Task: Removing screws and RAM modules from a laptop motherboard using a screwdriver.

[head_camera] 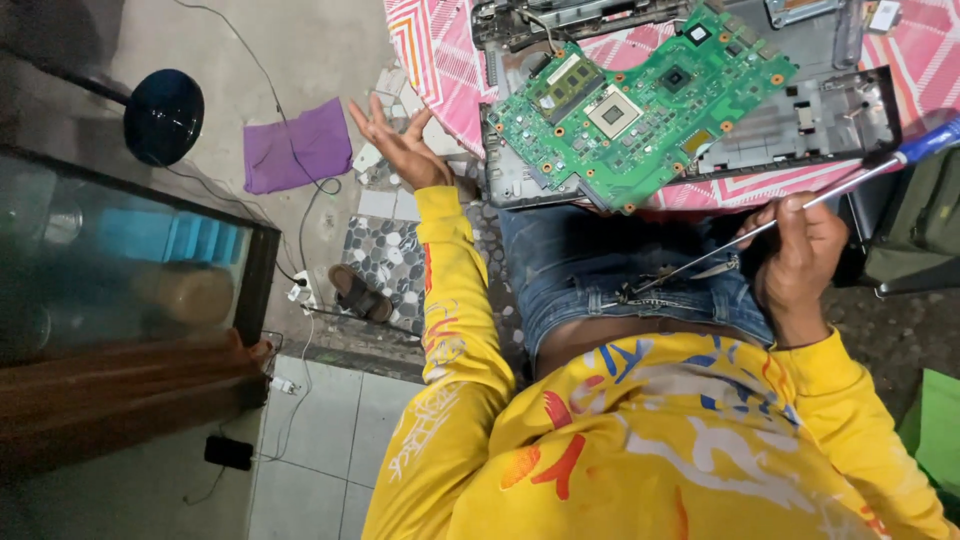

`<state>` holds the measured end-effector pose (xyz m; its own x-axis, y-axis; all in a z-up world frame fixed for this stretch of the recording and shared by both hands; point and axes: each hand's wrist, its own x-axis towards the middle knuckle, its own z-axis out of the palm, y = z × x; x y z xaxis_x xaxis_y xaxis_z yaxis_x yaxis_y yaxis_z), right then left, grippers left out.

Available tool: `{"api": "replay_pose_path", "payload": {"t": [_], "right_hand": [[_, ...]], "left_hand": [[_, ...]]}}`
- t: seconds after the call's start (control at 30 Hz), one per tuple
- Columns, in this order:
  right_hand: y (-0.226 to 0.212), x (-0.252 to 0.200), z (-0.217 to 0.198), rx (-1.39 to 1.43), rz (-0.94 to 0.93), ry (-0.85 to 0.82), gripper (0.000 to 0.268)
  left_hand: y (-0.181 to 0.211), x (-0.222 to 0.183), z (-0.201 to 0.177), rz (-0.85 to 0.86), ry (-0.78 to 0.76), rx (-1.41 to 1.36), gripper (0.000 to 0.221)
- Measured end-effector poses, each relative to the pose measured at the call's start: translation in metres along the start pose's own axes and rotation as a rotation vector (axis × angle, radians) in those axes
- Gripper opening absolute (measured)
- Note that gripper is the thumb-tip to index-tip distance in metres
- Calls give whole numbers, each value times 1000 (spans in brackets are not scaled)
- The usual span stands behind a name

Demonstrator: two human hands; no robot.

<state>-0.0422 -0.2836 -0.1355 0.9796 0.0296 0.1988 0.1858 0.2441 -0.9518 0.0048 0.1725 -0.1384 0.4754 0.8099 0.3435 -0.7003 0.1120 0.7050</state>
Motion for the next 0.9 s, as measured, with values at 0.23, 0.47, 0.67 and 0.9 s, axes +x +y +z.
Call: {"api": "replay_pose_path", "payload": {"t": [0.23,0.47,0.67,0.9], "right_hand": [[-2,1,2,-14,-8,8,22],[-9,1,9,10,7,16,25],[-9,0,8,-14,-1,19,24],[-4,2,3,-114,-8,33,29]], "left_hand": [[9,7,-35,-35,91,-51,78],[-26,11,-26,-7,-156,264,83],[-58,9,-14,114,-279,520,71],[-63,35,-4,120,-149,142,69]]}}
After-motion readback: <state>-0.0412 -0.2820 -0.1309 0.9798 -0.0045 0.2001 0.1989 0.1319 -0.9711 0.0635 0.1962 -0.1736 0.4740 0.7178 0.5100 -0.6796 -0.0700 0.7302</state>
